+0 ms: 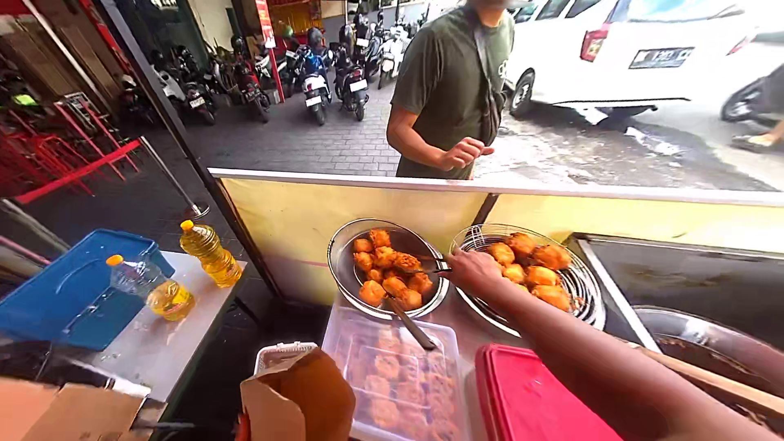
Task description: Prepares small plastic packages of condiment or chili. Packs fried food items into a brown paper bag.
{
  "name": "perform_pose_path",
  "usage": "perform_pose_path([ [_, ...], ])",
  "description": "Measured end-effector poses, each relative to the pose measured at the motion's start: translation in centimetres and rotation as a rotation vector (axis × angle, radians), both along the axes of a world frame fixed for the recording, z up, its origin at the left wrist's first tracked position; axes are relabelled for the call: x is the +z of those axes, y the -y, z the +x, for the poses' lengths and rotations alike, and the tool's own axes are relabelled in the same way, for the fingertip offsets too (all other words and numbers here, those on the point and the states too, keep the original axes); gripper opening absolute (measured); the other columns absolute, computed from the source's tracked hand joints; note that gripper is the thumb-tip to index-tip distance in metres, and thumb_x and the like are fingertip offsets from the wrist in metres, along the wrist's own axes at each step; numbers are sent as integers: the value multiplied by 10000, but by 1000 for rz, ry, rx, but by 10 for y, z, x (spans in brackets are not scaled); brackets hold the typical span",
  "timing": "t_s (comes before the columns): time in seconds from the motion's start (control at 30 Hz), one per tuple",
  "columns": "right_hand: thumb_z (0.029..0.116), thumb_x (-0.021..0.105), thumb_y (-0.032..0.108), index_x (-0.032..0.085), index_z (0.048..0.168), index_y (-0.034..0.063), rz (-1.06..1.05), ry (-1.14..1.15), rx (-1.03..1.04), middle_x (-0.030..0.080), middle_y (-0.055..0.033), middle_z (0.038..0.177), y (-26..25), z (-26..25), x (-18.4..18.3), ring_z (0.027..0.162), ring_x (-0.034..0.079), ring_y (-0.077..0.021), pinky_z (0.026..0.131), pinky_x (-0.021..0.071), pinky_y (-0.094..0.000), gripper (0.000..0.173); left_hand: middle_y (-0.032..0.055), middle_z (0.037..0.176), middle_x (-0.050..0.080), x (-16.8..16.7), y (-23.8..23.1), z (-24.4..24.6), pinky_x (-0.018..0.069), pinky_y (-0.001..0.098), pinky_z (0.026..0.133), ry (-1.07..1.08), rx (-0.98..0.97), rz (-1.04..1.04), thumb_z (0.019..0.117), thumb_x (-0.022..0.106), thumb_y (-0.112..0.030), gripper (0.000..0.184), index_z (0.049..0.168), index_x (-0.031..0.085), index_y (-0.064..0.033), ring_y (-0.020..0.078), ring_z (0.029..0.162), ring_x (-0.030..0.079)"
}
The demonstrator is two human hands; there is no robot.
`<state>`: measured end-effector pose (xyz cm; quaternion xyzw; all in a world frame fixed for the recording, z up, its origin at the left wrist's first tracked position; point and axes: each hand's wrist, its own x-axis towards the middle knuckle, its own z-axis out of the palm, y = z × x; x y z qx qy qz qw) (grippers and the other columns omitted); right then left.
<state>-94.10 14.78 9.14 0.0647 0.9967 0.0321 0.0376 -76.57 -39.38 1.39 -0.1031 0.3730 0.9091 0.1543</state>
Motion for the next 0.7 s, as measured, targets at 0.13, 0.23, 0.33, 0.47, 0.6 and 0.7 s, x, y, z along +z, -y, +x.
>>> perform_pose_path([
  [0.13,966,634,564,738,980,194,-175,9,-147,733,-97,930,-18,6,2,920,703,-348,763,542,-632,385,40,1145,741,-2,-10,-105,608,494,865,89,-97,-153,1055,290,-623,558,1305,597,-230,216,1060,714],
  [0.23,954,656,569,774,1135,273,-348,-39,-201,756,-78,947,-28,24,23,900,720,-313,788,552,-659,367,66,1157,735,-14,-23,-175,609,498,869,41,-186,-110,1037,354,-634,573,1325,593,-199,230,1055,717],
  [0.33,965,704,418,778,1132,260,-564,-139,-109,752,27,913,-3,58,84,807,703,-137,747,590,-476,241,75,1150,731,-14,-42,-216,619,456,862,64,-233,-130,1054,314,-614,583,1336,575,-176,210,1042,719],
  [0.47,914,720,406,769,1150,276,-831,-174,82,744,87,952,46,95,163,782,689,-60,661,602,-253,273,86,1151,732,-14,-59,-242,618,482,843,99,-241,-130,1055,304,-616,593,1338,571,-169,234,1039,721],
  [0.6,923,697,547,769,1100,331,-677,-160,78,718,154,873,95,99,187,711,653,5,587,571,-205,288,61,1145,745,-19,-66,-246,613,462,894,-11,-284,-17,1000,429,-664,581,1304,613,-204,203,1053,725],
  [0.7,945,571,635,730,996,338,-150,-262,188,613,175,767,121,92,183,635,585,10,523,503,-265,341,58,1127,746,-20,-73,-243,625,464,848,-23,-236,-46,1028,368,-645,574,1315,583,-197,208,1026,732],
])
